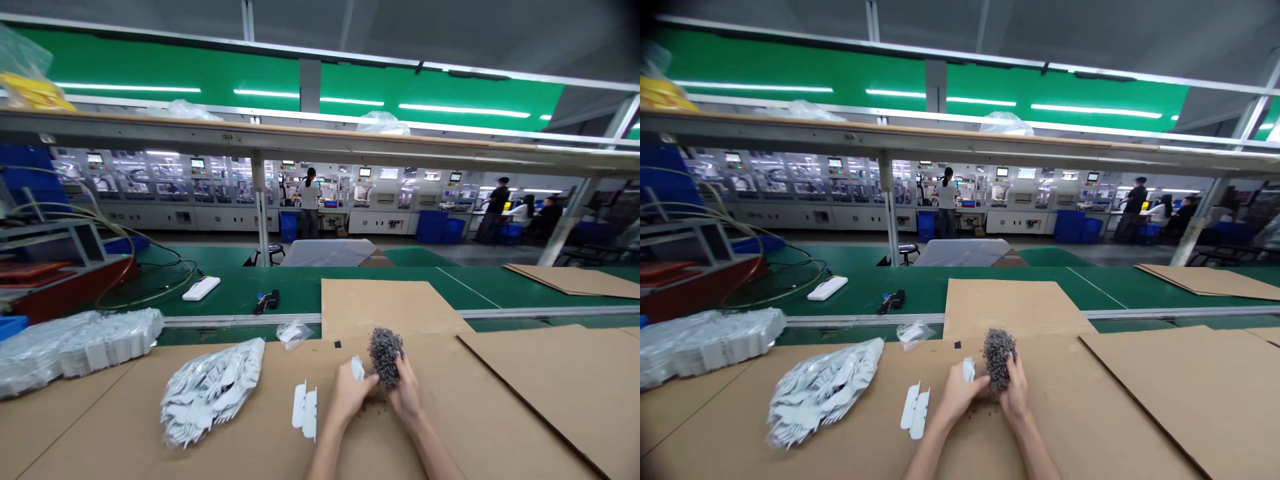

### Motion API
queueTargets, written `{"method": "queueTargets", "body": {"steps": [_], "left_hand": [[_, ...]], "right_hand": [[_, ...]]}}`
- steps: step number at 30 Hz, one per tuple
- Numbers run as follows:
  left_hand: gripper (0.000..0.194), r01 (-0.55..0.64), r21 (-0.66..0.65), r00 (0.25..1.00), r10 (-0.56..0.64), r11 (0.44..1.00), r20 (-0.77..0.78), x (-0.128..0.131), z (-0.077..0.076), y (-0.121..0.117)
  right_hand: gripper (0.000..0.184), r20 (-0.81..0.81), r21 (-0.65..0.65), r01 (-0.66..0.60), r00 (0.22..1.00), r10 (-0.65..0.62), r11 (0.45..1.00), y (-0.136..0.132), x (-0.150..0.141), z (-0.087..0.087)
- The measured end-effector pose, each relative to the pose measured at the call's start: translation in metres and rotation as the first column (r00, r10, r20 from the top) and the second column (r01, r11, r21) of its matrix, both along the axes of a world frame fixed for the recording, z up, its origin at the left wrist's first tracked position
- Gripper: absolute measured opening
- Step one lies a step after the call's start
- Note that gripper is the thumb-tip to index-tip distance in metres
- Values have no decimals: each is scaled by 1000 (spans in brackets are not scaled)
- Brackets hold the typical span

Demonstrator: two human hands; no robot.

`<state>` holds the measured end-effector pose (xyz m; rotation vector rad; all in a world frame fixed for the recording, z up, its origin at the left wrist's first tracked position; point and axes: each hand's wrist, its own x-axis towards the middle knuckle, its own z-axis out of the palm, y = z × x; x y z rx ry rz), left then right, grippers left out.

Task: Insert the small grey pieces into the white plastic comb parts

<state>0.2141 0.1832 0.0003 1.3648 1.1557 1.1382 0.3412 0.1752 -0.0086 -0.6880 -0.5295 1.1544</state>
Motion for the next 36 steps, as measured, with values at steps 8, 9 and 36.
{"method": "queueTargets", "body": {"steps": [8,9,36], "left_hand": [[26,102,64,995,-101,993,-13,0,-10,3],[21,122,70,992,-122,990,-15,1,-12,3],[13,98,139,995,-95,985,-32,-1,-8,4]], "right_hand": [[47,-45,9,-20,999,21,1000,-2,-1,2],[47,-45,5,-20,999,21,1000,-2,-1,1],[47,-25,41,-44,999,45,998,0,-2,-1]]}}
